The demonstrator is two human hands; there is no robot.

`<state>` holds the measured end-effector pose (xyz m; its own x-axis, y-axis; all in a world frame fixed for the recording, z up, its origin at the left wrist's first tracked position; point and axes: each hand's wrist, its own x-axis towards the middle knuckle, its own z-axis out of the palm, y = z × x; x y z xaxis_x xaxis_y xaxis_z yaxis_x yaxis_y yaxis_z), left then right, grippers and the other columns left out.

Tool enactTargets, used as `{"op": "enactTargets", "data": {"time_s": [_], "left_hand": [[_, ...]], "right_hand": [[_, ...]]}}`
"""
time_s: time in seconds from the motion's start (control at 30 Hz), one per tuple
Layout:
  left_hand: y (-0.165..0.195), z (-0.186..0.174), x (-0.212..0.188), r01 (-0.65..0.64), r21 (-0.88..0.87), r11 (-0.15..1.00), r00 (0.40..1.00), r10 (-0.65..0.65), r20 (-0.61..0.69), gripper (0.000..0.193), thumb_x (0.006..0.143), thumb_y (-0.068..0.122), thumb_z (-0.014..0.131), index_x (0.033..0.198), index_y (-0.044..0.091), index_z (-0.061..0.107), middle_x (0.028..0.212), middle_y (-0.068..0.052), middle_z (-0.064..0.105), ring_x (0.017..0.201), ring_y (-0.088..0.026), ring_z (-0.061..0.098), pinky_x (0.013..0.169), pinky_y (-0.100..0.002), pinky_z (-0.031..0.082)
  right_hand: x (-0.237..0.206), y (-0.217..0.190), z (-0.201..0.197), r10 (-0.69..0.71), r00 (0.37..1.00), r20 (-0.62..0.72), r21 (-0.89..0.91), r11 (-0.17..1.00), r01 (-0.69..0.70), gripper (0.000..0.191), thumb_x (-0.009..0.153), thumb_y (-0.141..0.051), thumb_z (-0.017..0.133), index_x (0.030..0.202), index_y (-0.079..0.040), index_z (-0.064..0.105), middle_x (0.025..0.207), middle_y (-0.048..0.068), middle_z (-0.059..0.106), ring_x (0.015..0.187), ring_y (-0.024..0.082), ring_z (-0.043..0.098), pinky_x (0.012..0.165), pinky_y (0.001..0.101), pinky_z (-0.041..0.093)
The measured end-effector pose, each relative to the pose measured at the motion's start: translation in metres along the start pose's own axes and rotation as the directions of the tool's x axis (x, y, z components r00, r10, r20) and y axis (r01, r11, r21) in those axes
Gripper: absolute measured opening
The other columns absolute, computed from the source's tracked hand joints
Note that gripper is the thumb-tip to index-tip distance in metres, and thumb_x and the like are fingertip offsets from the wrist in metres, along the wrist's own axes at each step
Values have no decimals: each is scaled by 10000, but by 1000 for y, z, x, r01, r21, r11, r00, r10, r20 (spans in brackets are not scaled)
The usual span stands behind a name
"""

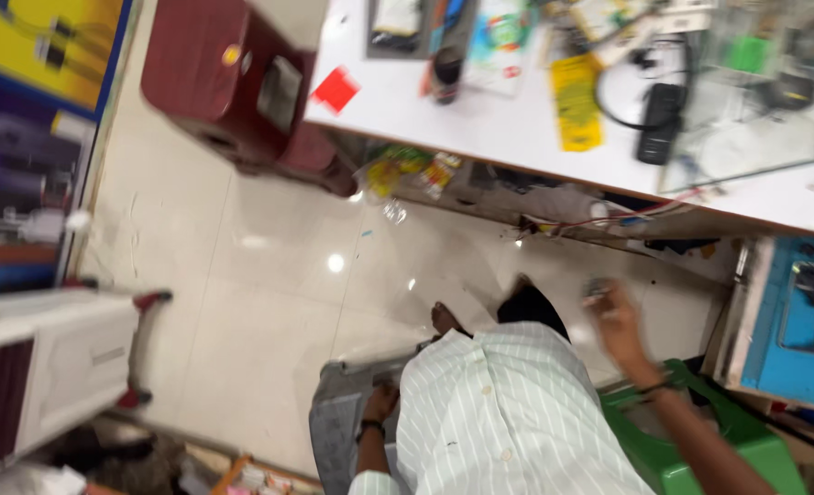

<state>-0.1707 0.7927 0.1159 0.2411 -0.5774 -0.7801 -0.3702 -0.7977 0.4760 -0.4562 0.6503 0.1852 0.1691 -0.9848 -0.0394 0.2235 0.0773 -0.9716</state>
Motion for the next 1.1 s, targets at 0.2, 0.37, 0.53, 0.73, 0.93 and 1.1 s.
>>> {"op": "enactTargets", "data": {"time_s": [0.2,0.37,0.53,0.73,0.93,1.1], "left_hand": [[9,-85,42,-85,-165,983,977,50,-208,414,952,446,651,1145,85,716,1040,-108,775,867,-222,741,792,-368,567],[27,-166,111,-209,-239,948,912,101,-398,388,953,398,671,1190,92,710,1101,-101,765,872,-203,737,802,-351,566],[48,-244,166,-68,-308,949,928,-53,-369,374,989,386,660,1174,67,722,1087,-106,757,874,-207,702,782,-331,555],[92,-319,217,-65,-400,914,931,-88,-353,373,1038,370,651,1140,24,746,1042,-119,747,891,-188,657,764,-289,532],[163,-391,304,-380,-243,892,826,209,-524,327,1038,326,630,1153,30,708,1080,-90,712,978,-185,639,827,-308,534],[281,-430,364,-718,4,697,640,661,-392,211,1040,219,626,1148,54,699,1138,-85,712,1060,-216,671,919,-341,537]], "right_hand": [[45,49,172,310,934,179,-586,796,-152,332,976,-158,699,1252,-19,579,940,58,583,773,108,530,682,277,484],[135,51,246,79,939,335,-576,806,138,370,959,-167,715,1222,28,541,1038,85,543,769,159,533,696,306,485],[239,61,294,-80,947,311,-592,763,259,401,945,-138,724,1264,26,544,1138,114,563,827,172,590,748,302,514],[334,74,337,-2,998,63,-700,713,45,404,894,-172,809,1184,2,588,1022,115,603,733,203,584,660,333,535],[360,89,341,-192,981,20,-770,623,138,455,865,-181,810,1195,29,577,1140,167,614,883,314,672,737,395,569],[388,112,346,-264,957,-123,-743,663,88,475,875,-187,815,1204,42,559,1215,191,587,910,349,680,750,409,581]]}}
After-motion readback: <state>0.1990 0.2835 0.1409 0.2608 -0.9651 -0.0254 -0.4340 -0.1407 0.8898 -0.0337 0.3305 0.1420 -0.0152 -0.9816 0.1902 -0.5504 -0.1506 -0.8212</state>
